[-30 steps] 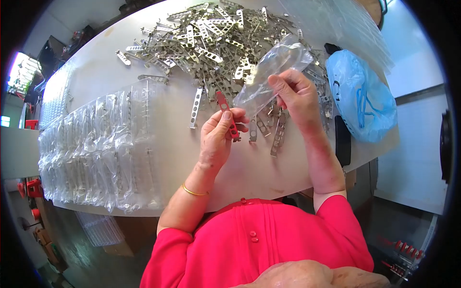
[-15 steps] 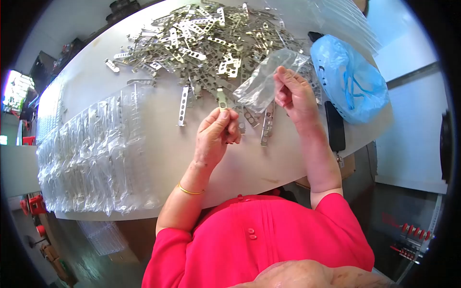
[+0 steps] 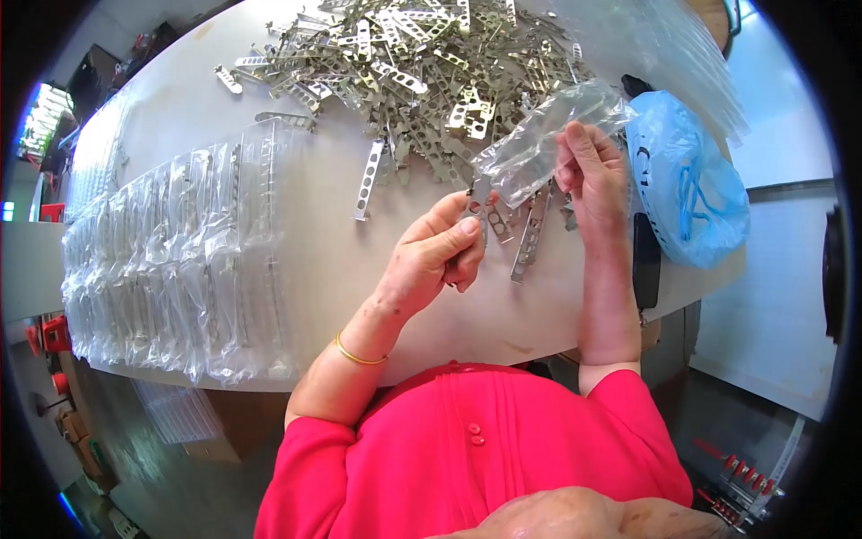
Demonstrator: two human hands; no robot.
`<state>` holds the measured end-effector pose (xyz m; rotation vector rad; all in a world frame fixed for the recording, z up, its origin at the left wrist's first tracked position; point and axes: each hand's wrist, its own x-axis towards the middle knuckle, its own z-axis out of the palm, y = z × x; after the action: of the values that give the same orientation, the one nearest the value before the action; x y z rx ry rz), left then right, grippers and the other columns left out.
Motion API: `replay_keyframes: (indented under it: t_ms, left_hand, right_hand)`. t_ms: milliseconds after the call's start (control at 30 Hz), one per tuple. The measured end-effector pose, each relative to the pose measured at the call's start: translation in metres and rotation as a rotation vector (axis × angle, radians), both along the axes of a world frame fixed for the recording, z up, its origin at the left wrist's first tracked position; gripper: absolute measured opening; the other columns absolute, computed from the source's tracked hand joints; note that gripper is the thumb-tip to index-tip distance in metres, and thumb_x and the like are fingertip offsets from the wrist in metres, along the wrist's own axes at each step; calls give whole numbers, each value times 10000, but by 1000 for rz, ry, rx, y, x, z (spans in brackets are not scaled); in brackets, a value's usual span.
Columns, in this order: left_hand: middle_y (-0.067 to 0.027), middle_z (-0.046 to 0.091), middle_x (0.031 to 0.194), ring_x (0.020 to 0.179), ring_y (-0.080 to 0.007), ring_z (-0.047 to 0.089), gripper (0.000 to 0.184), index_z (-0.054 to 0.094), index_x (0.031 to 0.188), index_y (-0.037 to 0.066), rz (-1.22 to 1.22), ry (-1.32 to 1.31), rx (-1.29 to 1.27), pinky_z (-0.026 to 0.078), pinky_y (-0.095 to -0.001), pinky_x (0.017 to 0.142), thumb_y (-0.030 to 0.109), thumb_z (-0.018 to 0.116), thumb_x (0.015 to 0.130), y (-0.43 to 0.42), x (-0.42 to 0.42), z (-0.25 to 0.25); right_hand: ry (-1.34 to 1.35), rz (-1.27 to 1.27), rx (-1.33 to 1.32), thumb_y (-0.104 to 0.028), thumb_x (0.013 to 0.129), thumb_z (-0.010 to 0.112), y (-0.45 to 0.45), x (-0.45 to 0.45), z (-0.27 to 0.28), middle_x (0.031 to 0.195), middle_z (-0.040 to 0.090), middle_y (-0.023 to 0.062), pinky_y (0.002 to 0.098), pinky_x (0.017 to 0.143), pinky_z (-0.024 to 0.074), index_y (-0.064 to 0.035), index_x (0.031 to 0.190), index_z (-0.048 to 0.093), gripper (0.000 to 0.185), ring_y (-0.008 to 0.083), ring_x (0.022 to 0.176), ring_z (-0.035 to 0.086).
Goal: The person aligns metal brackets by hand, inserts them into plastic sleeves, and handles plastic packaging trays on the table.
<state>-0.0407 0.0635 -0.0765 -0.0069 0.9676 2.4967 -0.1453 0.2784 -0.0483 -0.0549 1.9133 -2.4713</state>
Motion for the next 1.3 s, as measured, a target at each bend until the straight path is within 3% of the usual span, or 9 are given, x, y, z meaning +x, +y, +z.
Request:
replay_keyframes:
  t_ms: [133, 433, 767, 967, 1067, 1133, 1233, 1300]
  left_hand:
    - [17, 363, 639, 518, -86, 318, 407, 443, 1427, 43, -4, -51, -54, 333, -255, 501, 201, 464, 1052, 3, 1, -5]
    - [24, 349, 630, 520, -89, 323, 425, 434, 1429, 33, -54, -40, -78, 337, -256, 496, 203, 493, 1044, 5, 0, 2]
    - [0, 406, 633, 505, -89, 338, 464, 368, 1467, 59, -85, 31, -153, 339, -247, 491, 225, 491, 1052, 5, 0, 2]
    - [-28, 449, 677, 513, -96, 353, 509, 352, 1472, 65, -104, 10, -225, 356, -261, 507, 132, 464, 981, 2, 0, 2]
    - [-72, 518, 795, 518, -97, 359, 562, 322, 1480, 67, -129, 25, -190, 362, -262, 524, 166, 448, 941, 1, 1, -2]
    - [-107, 554, 919, 522, -95, 363, 562, 318, 1458, 64, -109, 88, -130, 360, -259, 536, 285, 467, 963, 3, 1, -8]
    - [-112, 564, 994, 524, -91, 369, 522, 348, 1385, 71, -82, 86, -205, 358, -261, 538, 382, 455, 980, 7, 1, -9]
    - [-99, 566, 932, 524, -91, 377, 465, 394, 1312, 62, -65, 51, -272, 353, -261, 533, 397, 438, 993, 10, 0, -4]
  right_hand:
    - [20, 19, 11, -278, 949, 705, 2, 1, -1, 695, 584, -28, 200, 463, 363, -71, 865, 688, 224, 46, 529, 488]
    - [47, 2, -20, -270, 954, 700, 11, 0, -2, 694, 583, -28, 208, 475, 365, -70, 870, 687, 217, 47, 544, 491]
    - [-8, 187, 187, -272, 936, 724, 7, 11, 1, 696, 591, -35, 185, 493, 371, -92, 854, 672, 205, 36, 552, 498]
    - [-23, 303, 258, -258, 957, 693, 3, 16, -5, 691, 572, -19, 191, 489, 372, -79, 876, 656, 200, 49, 552, 495]
    - [-7, 346, 241, -243, 957, 692, 4, 18, -7, 710, 572, -20, 195, 494, 378, -70, 875, 653, 196, 52, 566, 501]
    - [4, 367, 221, -236, 958, 690, 4, 19, -8, 721, 572, -22, 197, 497, 380, -66, 873, 651, 194, 53, 575, 504]
    - [17, 415, 229, -234, 962, 684, 3, 21, -7, 729, 566, -26, 199, 502, 385, -62, 869, 647, 198, 51, 586, 505]
    - [-36, 429, 210, -255, 947, 711, 1, 23, -10, 712, 566, -47, 186, 490, 367, -84, 847, 639, 210, 25, 564, 492]
